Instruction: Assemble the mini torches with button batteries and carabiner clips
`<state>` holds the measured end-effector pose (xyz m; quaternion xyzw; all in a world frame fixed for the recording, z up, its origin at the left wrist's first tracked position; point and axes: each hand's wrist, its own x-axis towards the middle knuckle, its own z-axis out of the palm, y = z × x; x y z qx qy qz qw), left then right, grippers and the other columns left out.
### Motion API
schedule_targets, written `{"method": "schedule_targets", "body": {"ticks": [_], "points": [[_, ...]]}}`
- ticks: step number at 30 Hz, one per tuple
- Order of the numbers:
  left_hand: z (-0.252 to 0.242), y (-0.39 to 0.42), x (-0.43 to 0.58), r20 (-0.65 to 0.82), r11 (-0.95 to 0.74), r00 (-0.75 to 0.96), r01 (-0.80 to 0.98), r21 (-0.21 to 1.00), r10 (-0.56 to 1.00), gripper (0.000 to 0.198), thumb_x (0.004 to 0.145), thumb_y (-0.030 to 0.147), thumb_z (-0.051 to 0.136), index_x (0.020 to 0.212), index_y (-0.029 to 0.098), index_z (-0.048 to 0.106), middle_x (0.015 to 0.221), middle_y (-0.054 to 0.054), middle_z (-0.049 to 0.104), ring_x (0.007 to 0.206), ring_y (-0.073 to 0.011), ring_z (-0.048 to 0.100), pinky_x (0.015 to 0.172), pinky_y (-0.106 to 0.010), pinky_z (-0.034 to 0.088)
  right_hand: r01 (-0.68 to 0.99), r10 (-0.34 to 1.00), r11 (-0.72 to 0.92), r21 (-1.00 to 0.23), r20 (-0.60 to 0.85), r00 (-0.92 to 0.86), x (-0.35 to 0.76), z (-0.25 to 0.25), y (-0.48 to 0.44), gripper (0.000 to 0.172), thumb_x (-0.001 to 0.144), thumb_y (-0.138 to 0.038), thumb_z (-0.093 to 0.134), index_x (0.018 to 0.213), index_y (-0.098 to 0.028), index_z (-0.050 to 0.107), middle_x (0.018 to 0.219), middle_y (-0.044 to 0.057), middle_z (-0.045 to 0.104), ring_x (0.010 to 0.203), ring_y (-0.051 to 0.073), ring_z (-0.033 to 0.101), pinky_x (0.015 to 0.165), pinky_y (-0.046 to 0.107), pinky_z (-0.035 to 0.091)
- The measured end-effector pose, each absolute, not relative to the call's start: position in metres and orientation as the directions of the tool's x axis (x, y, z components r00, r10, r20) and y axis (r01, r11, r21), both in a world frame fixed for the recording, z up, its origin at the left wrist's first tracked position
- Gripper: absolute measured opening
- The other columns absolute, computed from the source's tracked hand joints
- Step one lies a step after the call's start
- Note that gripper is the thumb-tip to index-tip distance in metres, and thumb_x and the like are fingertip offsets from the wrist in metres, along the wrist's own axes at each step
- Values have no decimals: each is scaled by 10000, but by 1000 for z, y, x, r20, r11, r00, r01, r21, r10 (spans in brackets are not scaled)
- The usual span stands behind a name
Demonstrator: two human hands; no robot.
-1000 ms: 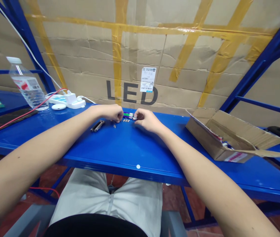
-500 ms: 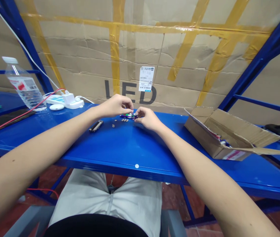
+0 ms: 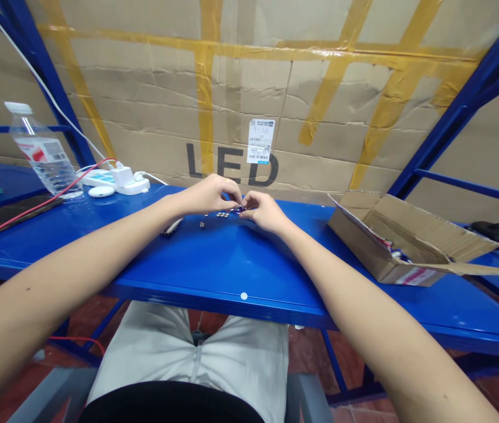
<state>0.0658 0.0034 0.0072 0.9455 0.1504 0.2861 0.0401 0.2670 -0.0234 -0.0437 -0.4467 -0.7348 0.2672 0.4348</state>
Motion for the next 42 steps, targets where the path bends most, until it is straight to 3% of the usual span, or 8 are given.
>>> {"method": "schedule_targets", "body": {"ticks": [7,11,19,23,29,33,37,42], "points": [[9,1,64,509,-949,802,236,211,313,177,777,162,636,875,185,781,853,-44,762,781,-153,684,725,-273,516,409,892,452,-792,393,-224,266,-42,-25,259,596,-246,758,768,-210,568,736,-1,652,723,190,602,671,342,493],[15,11,54,493,-915,772,356,188,402,193,762,127,589,850,166,756,798,-39,746,723,-142,657,661,-255,473,396,898,440,-806,385,-216,265,-43,-25,290,578,-239,775,757,-211,549,753,-1,663,736,195,622,698,354,507],[9,47,26,-111,-740,739,671,44,664,226,705,217,652,900,213,766,784,-17,747,633,-136,617,580,-226,408,343,894,431,-835,342,-289,262,-46,-24,310,575,-221,789,777,-211,555,777,15,697,796,221,670,803,404,541],[12,36,32,-220,-667,657,744,36,721,265,721,207,646,958,187,765,867,-55,753,686,-161,631,636,-253,432,363,893,428,-827,325,-313,261,-47,-24,293,590,-221,776,788,-208,559,787,20,699,803,222,671,812,403,542],[11,26,37,-146,-664,654,747,-34,742,207,663,121,620,823,162,745,741,-60,717,636,-166,596,610,-271,406,379,892,429,-820,317,-323,261,-48,-24,269,603,-197,762,775,-210,554,774,13,696,790,214,669,796,385,539],[8,27,37,-68,-685,694,718,121,716,180,677,131,598,802,158,724,637,-36,677,562,-153,583,591,-278,413,374,904,402,-835,297,-308,261,-47,-25,251,607,-167,754,770,-202,566,754,8,692,768,202,671,792,374,536],[9,21,46,266,-785,746,527,324,611,150,730,145,596,822,148,714,709,-34,704,607,-130,610,616,-260,434,328,933,330,-885,254,-254,261,-46,-25,276,597,-124,764,762,-200,555,732,-1,686,742,189,674,768,355,547],[6,6,65,491,-870,720,374,321,490,127,759,137,624,830,138,729,768,-38,724,701,-132,624,639,-246,436,282,945,290,-914,228,-234,262,-46,-26,270,616,-91,763,765,-197,564,706,-2,670,705,185,671,745,354,558]]}}
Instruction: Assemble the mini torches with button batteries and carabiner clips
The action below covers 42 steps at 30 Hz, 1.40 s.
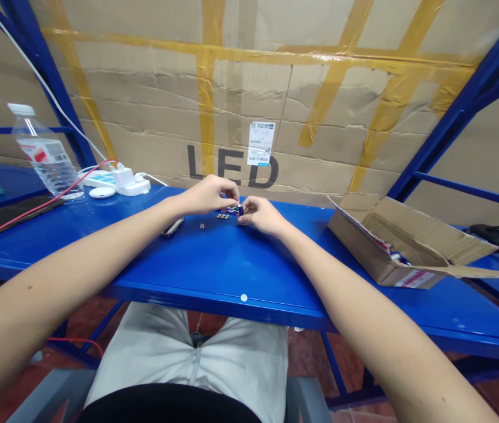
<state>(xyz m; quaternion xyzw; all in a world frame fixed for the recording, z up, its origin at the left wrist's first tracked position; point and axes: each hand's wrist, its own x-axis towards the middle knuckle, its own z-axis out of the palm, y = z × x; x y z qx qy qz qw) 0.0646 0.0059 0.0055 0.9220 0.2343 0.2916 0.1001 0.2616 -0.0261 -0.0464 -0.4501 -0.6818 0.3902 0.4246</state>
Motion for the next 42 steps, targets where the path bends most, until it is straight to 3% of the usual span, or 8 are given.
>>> {"method": "schedule_targets", "body": {"ticks": [6,13,19,25,28,31,37,42], "points": [[1,5,68,508,-900,746,312,303,430,126,776,151,641,830,150,755,780,-33,735,730,-137,638,663,-250,449,250,954,261,-932,210,-214,260,-46,-28,278,621,-63,765,765,-193,567,682,-10,661,685,176,670,731,344,563],[3,8,63,420,-841,757,309,444,500,157,757,154,635,862,145,751,788,-37,742,691,-136,657,650,-257,491,197,962,220,-955,180,-204,257,-42,-33,293,615,-64,778,766,-192,563,712,-3,678,699,177,685,745,355,581],[0,9,66,448,-811,717,283,513,534,241,713,183,694,948,131,684,890,-58,734,813,-154,669,706,-261,504,224,953,273,-936,232,-193,254,-41,-34,299,585,-91,793,760,-186,570,727,4,689,714,172,672,756,351,574],[4,11,63,354,-771,720,392,502,597,142,724,250,709,810,137,706,781,-36,708,727,-147,626,644,-267,457,291,944,316,-903,269,-192,250,-41,-33,301,614,-192,825,811,-181,597,785,35,712,761,200,674,757,353,543],[7,21,60,419,-749,661,347,565,622,141,737,240,708,820,127,689,822,-60,715,758,-151,635,693,-286,484,507,943,326,-798,315,-110,243,-44,-33,336,655,-276,841,863,-185,593,850,64,711,813,220,659,763,358,522],[7,33,55,446,-662,545,301,687,710,100,756,165,681,842,124,653,860,-91,725,811,-159,668,771,-312,527,743,909,360,-565,392,-143,225,-49,-38,244,790,-357,754,850,-193,583,826,68,681,790,222,623,769,376,497],[-1,45,46,370,-456,394,151,877,841,123,807,137,628,930,142,631,930,-106,724,845,-189,701,717,-332,579,704,680,695,-148,453,-576,184,-54,-51,189,965,-264,560,1104,-172,648,1019,116,641,995,242,589,916,381,450],[-4,41,45,329,-447,494,141,883,805,195,796,128,642,989,142,665,873,-67,689,792,-155,653,679,-316,587,657,667,730,-187,402,-627,191,-53,-45,160,912,-78,537,865,-163,664,926,86,662,898,204,594,852,327,454]]}}
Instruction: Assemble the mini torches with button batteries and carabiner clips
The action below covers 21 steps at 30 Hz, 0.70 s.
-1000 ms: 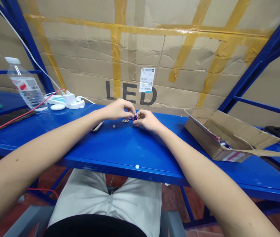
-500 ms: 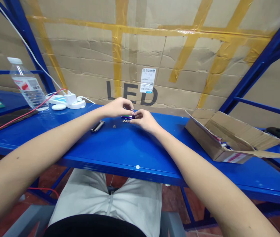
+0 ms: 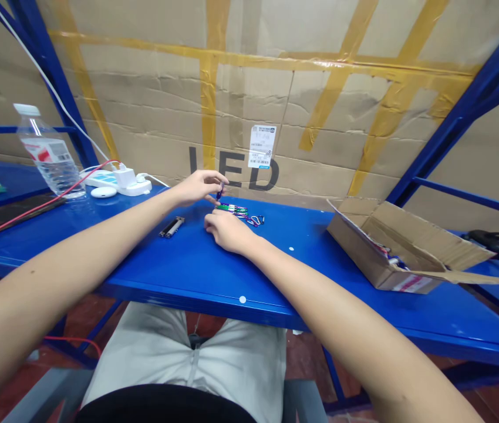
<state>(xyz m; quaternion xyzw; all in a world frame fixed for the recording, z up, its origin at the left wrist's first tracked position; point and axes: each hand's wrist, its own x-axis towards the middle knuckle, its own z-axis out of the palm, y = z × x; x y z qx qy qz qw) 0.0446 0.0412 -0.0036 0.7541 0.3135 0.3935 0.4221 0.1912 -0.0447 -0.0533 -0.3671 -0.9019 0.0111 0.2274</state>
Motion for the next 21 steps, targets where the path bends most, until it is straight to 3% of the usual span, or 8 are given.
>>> {"method": "schedule_targets", "body": {"ticks": [3,7,11,17,21], "points": [[-6,42,45,337,-490,563,141,860,754,241,777,122,661,1016,136,688,897,-63,687,807,-149,642,696,-314,589,665,729,677,-315,414,-545,207,-49,-40,119,850,-66,599,858,-172,652,898,69,691,871,205,614,825,326,455],[-12,48,49,351,-553,597,191,811,722,254,756,133,689,1008,124,713,961,-82,724,822,-148,653,728,-304,564,642,797,563,-520,549,-253,233,-38,-35,54,849,-158,598,818,-199,616,865,44,690,844,201,622,791,325,464],[-13,44,53,362,-646,653,260,718,665,271,773,162,669,1032,122,735,961,-82,749,816,-144,654,770,-301,525,574,792,521,-632,609,-48,250,-31,-28,60,829,-239,592,780,-209,575,789,34,652,763,191,594,723,325,463],[-10,30,59,391,-752,698,326,573,600,217,802,273,665,942,129,750,853,-48,732,775,-148,627,717,-279,470,486,831,502,-715,555,-42,252,-37,-23,147,819,-344,615,779,-229,533,678,9,596,635,170,558,613,311,452],[-13,27,62,409,-764,709,287,577,575,177,804,261,663,918,132,706,790,-29,688,713,-131,596,660,-257,446,395,873,474,-787,479,-94,253,-36,-25,219,792,-386,667,789,-236,509,645,1,611,545,157,564,541,306,441]]}}
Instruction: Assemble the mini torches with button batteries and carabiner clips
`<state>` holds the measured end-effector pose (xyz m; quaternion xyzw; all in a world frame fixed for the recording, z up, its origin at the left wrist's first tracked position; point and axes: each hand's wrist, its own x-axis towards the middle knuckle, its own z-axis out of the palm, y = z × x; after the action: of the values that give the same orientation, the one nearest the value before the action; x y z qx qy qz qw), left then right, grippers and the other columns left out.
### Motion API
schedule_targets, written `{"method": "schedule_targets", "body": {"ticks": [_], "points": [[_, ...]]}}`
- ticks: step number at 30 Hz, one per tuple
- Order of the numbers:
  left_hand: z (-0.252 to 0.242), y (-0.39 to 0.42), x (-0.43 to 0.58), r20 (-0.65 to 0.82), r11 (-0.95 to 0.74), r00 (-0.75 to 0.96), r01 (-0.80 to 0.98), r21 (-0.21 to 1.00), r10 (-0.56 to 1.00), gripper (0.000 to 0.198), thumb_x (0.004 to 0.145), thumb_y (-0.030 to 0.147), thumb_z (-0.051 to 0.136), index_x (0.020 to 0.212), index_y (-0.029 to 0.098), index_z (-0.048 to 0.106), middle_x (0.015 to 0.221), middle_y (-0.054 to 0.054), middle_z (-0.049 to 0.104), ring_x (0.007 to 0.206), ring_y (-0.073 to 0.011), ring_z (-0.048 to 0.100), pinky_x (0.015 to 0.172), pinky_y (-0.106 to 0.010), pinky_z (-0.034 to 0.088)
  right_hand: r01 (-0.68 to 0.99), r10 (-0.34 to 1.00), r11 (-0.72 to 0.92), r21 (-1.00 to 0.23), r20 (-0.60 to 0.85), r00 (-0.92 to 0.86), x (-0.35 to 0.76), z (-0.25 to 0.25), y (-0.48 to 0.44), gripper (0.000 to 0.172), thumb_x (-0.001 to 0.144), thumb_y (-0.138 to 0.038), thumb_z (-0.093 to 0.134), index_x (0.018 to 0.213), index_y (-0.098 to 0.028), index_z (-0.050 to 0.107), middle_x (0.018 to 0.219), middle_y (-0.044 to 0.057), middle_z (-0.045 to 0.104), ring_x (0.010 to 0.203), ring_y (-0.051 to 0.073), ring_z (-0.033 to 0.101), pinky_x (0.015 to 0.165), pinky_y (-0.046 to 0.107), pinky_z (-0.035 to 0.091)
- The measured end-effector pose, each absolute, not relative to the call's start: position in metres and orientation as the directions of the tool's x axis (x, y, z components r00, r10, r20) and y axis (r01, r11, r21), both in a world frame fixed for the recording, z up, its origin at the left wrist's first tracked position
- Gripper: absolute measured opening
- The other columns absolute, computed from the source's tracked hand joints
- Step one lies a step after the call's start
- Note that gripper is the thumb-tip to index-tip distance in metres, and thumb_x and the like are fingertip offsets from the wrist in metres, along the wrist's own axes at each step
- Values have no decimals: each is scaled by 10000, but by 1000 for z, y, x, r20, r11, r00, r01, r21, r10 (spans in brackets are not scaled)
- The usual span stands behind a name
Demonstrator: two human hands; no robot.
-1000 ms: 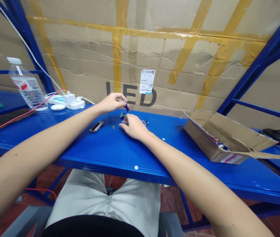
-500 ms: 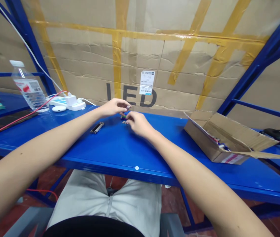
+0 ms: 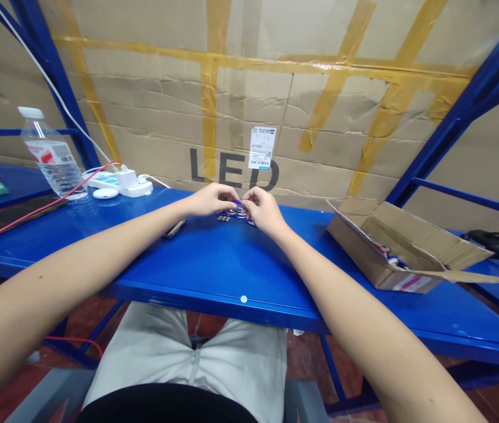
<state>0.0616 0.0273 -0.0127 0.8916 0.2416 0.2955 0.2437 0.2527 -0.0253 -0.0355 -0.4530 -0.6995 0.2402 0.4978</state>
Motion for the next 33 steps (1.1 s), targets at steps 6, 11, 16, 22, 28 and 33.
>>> {"method": "schedule_targets", "body": {"ticks": [6,11,16,22,28,33], "points": [[-11,21,61,391,-732,719,237,639,574,152,832,241,631,962,165,612,691,28,588,619,-105,525,611,-238,416,332,889,454,-826,445,-110,257,-31,-27,242,769,-372,699,786,-233,501,639,10,646,507,156,576,515,309,448],[-10,18,64,409,-783,730,275,558,548,133,864,276,590,935,163,587,821,-9,641,763,-134,571,716,-257,440,303,901,433,-849,413,-130,256,-32,-28,288,760,-404,730,797,-231,503,663,19,666,519,165,604,498,309,471],[-9,20,68,390,-789,707,401,465,590,293,964,298,405,818,152,613,865,-51,675,815,-165,595,742,-279,425,287,904,427,-857,411,-118,257,-34,-26,290,739,-395,757,840,-224,548,698,34,682,688,232,702,570,341,548],[-8,12,70,377,-796,711,450,404,593,187,927,230,464,823,155,600,796,-48,655,746,-162,583,663,-272,402,506,880,466,-726,440,-179,266,-32,-29,187,810,-366,672,721,-203,658,696,38,709,606,204,672,549,319,519],[-12,7,70,451,-872,750,376,313,485,82,902,176,511,891,161,591,822,-47,668,748,-161,593,657,-266,407,527,864,503,-685,404,-299,268,-26,-36,234,842,-303,633,630,-205,606,580,15,663,514,176,623,534,314,520],[-12,5,71,528,-930,768,335,152,363,92,896,157,518,889,157,609,853,-61,678,790,-180,613,690,-282,417,450,902,414,-791,290,-319,269,-19,-42,333,800,-400,719,597,-185,566,544,24,648,442,145,592,445,266,480]]}}
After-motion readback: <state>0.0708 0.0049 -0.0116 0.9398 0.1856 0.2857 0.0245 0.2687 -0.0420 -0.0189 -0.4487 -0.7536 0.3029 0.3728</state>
